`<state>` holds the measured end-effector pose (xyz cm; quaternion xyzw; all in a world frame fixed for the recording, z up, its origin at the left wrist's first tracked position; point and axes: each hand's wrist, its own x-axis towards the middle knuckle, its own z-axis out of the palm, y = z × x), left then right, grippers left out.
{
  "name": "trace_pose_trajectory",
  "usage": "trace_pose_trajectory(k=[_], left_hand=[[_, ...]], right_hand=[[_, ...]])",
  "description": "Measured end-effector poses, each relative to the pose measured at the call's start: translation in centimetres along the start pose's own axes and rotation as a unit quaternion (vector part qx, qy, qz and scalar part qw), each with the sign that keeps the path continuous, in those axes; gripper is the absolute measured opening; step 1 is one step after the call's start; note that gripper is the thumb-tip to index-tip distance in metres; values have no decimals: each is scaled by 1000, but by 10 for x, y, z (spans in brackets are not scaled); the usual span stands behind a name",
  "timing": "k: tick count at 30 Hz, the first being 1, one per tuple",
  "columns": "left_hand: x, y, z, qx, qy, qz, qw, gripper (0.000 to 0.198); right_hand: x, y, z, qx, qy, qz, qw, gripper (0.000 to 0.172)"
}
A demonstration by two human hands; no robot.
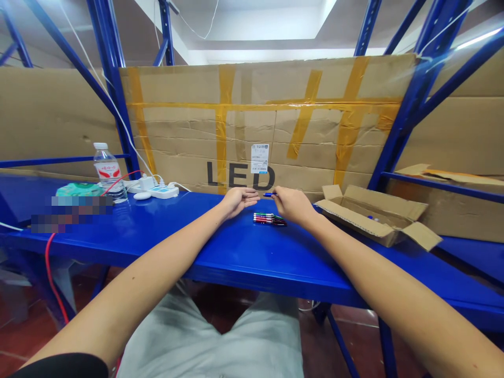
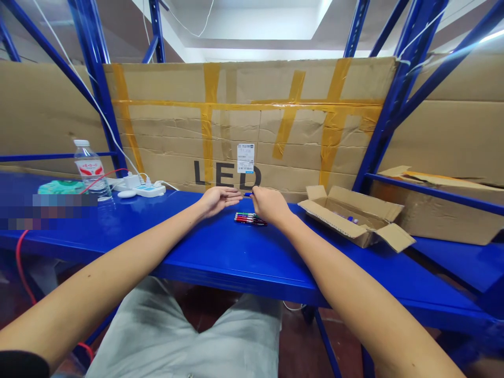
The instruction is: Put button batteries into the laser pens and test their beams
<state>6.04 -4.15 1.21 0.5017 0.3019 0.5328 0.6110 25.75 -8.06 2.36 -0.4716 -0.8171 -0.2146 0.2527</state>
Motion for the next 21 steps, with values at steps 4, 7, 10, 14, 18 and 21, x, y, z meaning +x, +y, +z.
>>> trace_pose_trajectory(k=[4, 7, 10, 14, 18, 21], left_hand=[[-5, 1, 4, 90, -7, 5, 996, 20], [-10, 1, 8, 141, -32, 9, 989, 13], [-13, -1, 11, 165, -73, 26, 983, 12], [-12, -5, 11, 191, -90, 57, 976, 15], [-10, -5, 10, 204, -63, 76, 974, 16], [-11, -3, 12, 218, -55, 78, 971, 14]], right_hand=[[1, 5, 3, 94, 27, -4, 995, 22], [2, 8, 7, 173, 39, -16, 984, 18], [3, 8, 12, 239, 28, -44, 970, 16], [4, 5, 16, 315, 6, -14, 949, 17], [3, 8, 14, 456, -114, 79, 879, 24], [0, 15, 8, 578, -239, 104, 773, 25]])
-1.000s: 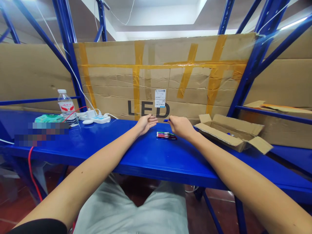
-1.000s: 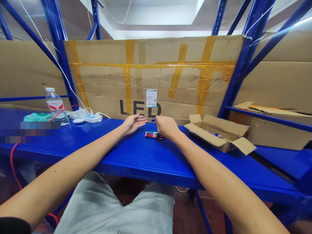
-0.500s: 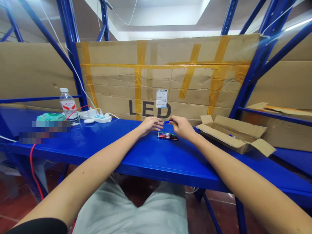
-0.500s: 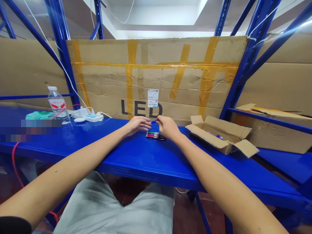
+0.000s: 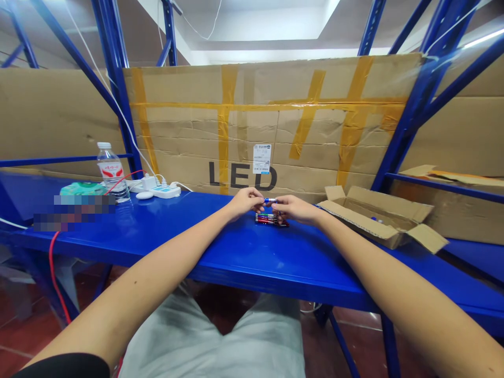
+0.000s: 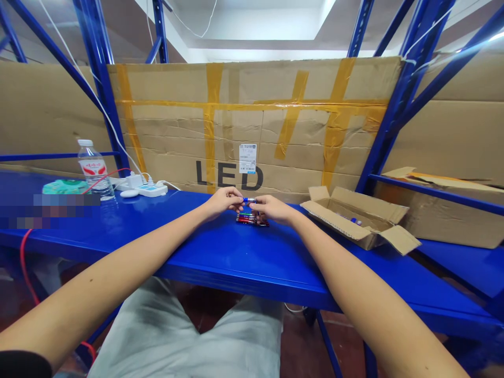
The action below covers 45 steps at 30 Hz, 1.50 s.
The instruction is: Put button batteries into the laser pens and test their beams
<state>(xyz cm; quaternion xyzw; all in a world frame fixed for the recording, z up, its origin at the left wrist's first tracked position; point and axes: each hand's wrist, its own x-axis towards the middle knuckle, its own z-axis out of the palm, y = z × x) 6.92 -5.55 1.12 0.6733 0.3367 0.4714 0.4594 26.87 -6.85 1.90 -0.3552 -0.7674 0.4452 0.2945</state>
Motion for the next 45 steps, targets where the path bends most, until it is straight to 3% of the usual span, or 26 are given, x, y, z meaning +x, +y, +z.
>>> trace_pose_trajectory(k=[4, 9, 12, 14, 18, 21, 25, 28, 30, 35, 37, 45], left_hand=[[-3, 3, 5, 77, -16, 10, 997, 12], [-11, 1, 12, 253, -28, 127, 959, 3], [-14, -2, 12, 321, -61, 178, 928, 11], [-14, -4, 9, 346, -81, 192, 915, 17], [-10, -9, 5, 342, -103, 191, 914, 21], [-9, -9, 6, 285, -117, 145, 940, 25], [-12, -3, 10, 117, -160, -48, 979, 32], [-14, 5, 11, -8, -204, -203, 958, 30], [-14, 11, 8, -67, -212, -251, 942, 33], [-11, 17, 0, -147, -237, -290, 916, 37], [-11, 17, -2, -151, -258, -288, 909, 36], [-9, 13, -3, -103, -275, -217, 931, 21]], right_hand=[[-6, -3, -9, 43, -36, 12, 998, 28], [-4, -3, -9, -56, -9, -15, 998, 33], [0, -1, -7, -139, 9, -35, 990, 35], [1, 0, -7, -230, 32, -63, 971, 34], [-1, 0, -4, -409, 60, -148, 898, 25], [-3, -1, -1, -471, 60, -177, 862, 20], [-3, -1, -1, -445, 44, -163, 880, 23], [-3, -3, -3, -429, 35, -172, 886, 25], [-3, -6, -4, -440, 54, -196, 875, 24], [-4, -11, -4, -515, 95, -235, 819, 28], [-4, -10, -4, -525, 94, -241, 811, 29], [-6, -13, -5, -451, 46, -173, 874, 23]])
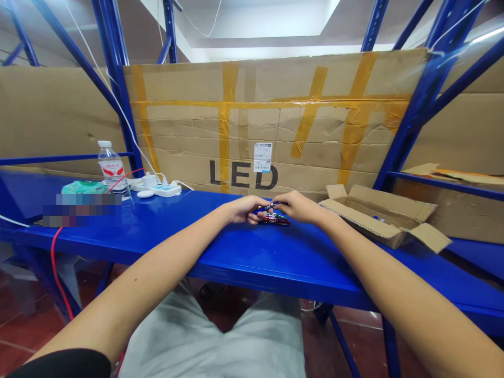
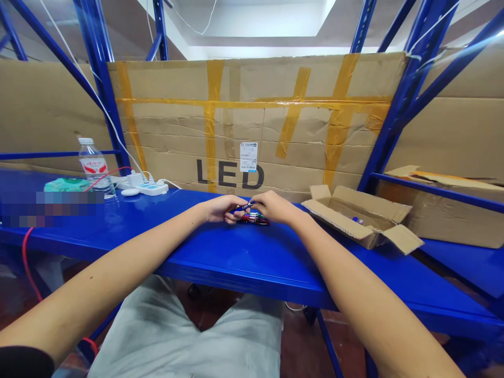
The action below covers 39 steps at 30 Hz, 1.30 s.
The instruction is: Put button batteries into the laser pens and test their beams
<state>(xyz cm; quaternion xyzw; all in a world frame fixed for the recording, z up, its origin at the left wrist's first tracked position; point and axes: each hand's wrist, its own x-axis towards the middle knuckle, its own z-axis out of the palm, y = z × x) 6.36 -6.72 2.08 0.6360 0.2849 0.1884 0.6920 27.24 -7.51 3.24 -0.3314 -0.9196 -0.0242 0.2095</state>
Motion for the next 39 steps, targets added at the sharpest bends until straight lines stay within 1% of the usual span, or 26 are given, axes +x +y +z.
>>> trace_pose_trajectory(k=[4, 7, 8, 10, 12, 15, 18, 21, 24, 27, 30, 35, 39], left_hand=[[0, 1, 0, 23, 49, 17, 998, 16], [1, 2, 0, 3, 90, 20, 996, 20], [1, 2, -1, -6, 102, 21, 994, 22], [2, 2, 0, -11, 120, 27, 992, 23], [3, 2, 3, -1, 122, 40, 992, 20], [4, 1, 7, 26, 129, 60, 989, 16], [6, 0, 8, 50, 152, 81, 984, 15], [7, -2, 8, 65, 155, 103, 980, 15], [8, -3, 8, 77, 145, 108, 980, 15], [8, -4, 9, 101, 150, 114, 977, 15], [8, -6, 8, 140, 158, 123, 970, 17], [9, -8, 7, 171, 168, 136, 961, 19], [8, -7, 7, 201, 183, 134, 953, 21]], right_hand=[[-2, -2, -3, 42, 28, 64, 997, 15], [-2, -1, -2, 115, 59, 103, 986, 6], [-2, -1, -1, 151, 69, 105, 981, 4], [-1, 0, 2, 231, 82, 98, 964, 7], [0, 2, 5, 299, 87, 84, 946, 10], [2, 5, 7, 346, 89, 77, 931, 13], [3, 5, 7, 325, 88, 77, 939, 12], [3, 5, 7, 292, 86, 92, 948, 11], [4, 4, 8, 311, 87, 123, 938, 13], [5, 6, 10, 321, 87, 141, 933, 14], [6, 9, 13, 297, 74, 145, 941, 14], [4, 12, 16, 256, 29, 143, 956, 9], [4, 10, 14, 192, 29, 125, 973, 12]])
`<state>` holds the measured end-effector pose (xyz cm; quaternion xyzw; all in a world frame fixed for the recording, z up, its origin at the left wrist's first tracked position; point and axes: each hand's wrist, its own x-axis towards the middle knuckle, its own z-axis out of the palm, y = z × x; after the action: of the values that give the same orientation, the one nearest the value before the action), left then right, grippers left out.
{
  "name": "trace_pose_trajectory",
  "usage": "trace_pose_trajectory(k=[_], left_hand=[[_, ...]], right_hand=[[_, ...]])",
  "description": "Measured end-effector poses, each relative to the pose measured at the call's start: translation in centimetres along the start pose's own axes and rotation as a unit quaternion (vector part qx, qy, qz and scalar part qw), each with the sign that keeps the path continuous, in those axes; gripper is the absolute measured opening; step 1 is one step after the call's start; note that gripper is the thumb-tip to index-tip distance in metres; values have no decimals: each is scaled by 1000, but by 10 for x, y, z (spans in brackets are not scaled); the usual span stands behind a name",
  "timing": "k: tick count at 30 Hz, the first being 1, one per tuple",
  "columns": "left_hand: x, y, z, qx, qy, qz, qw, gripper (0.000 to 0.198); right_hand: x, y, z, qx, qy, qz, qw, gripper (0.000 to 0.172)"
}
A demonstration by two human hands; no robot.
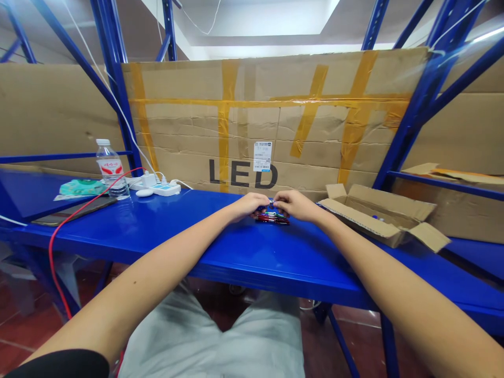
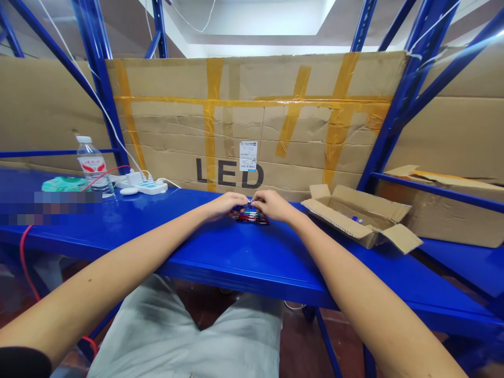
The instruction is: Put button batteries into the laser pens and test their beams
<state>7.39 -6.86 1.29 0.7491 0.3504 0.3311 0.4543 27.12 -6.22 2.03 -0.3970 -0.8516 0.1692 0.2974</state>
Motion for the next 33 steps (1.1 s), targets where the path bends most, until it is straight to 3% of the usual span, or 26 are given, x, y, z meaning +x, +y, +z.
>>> trace_pose_trajectory(k=[5, 11, 20, 27, 33], left_hand=[[0, 2, 1, 28, 29, -7, 999, 25], [-1, 1, 2, 79, 64, 40, 994, 28], [-2, 2, 3, 105, 60, 67, 990, 26], [3, -1, 2, 62, 18, 62, 996, 33], [5, -2, 1, 75, 20, 54, 996, 25]], right_hand=[[-2, -6, -4, -40, 15, -24, 999, 18], [-4, -9, -3, -64, 23, -40, 997, 16], [-5, -6, -2, -19, -44, -9, 999, 18], [-6, -15, -10, -113, 35, -53, 992, 17], [-8, -16, -13, -156, 64, -72, 983, 17]])
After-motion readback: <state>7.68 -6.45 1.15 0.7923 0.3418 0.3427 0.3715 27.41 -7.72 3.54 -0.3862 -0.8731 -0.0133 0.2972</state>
